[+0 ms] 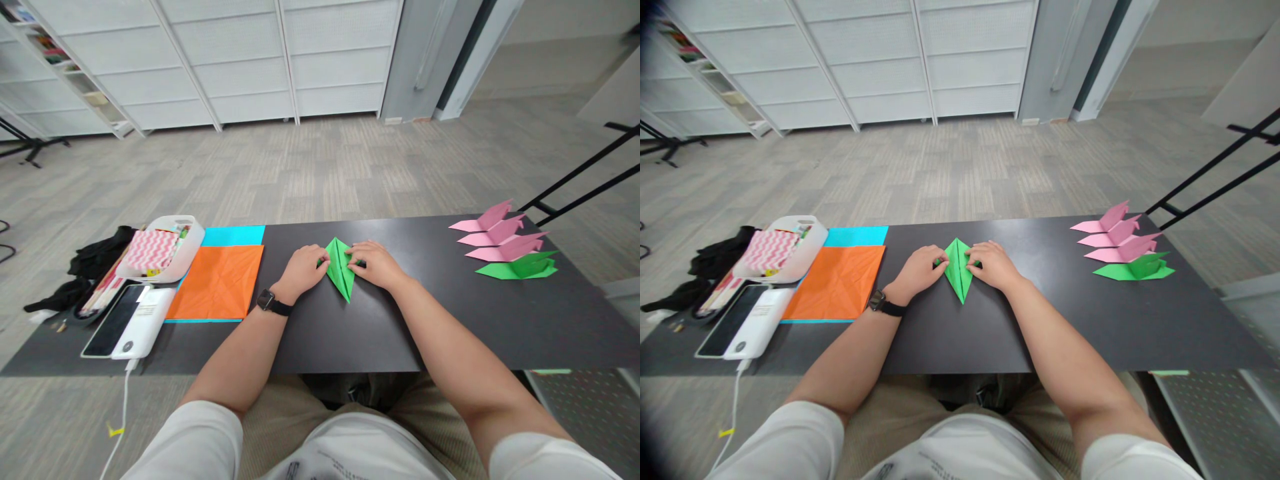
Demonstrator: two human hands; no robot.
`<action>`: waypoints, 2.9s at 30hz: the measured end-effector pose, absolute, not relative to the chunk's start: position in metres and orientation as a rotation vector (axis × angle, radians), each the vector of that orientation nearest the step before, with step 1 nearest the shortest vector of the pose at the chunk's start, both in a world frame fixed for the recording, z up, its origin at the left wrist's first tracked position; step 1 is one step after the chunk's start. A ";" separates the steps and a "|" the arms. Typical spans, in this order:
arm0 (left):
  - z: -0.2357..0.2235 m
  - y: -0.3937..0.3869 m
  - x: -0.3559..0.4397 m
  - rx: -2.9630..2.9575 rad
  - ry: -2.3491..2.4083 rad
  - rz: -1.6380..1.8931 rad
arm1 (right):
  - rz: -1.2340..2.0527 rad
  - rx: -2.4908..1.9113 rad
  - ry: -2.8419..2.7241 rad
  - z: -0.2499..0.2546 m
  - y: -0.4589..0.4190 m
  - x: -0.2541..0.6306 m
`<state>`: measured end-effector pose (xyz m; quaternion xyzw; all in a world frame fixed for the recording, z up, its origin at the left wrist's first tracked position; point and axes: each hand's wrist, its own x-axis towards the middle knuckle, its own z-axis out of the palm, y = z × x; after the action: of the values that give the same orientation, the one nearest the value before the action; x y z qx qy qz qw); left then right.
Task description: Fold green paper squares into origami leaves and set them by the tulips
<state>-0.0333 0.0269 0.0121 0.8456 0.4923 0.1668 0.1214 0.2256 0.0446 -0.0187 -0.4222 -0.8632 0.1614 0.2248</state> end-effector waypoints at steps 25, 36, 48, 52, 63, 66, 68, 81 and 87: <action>0.004 0.024 -0.027 2.593 1.476 0.472 | 0.354 -1.035 -2.469 -0.022 0.042 0.218; 0.008 0.023 -0.026 2.626 1.345 0.474 | 0.295 -1.348 -2.363 -0.024 0.045 0.220; 0.006 0.022 -0.030 2.622 1.276 0.406 | 0.294 -1.423 -2.275 -0.031 0.050 0.226; 0.016 0.021 -0.033 2.627 1.203 0.375 | 0.299 -1.427 -2.265 -0.032 0.051 0.227; 0.024 0.020 -0.035 2.680 1.104 0.270 | 0.288 -1.434 -2.260 -0.032 0.051 0.227; 0.026 0.020 -0.037 2.687 1.063 0.277 | 0.287 -1.420 -2.258 -0.032 0.052 0.227; 0.026 0.021 -0.038 2.690 1.038 0.276 | 0.290 -1.414 -2.257 -0.033 0.052 0.227; 0.029 0.018 -0.040 2.662 1.029 0.283 | 0.301 -1.414 -2.260 -0.031 0.051 0.227; 0.025 0.021 -0.034 2.579 1.108 0.451 | 0.285 -1.414 -2.259 -0.029 0.051 0.227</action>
<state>-0.0344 0.0211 0.0249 0.8971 0.3853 0.1570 0.1486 0.2266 0.0506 -0.0294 -0.5137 -0.8204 0.1036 0.2287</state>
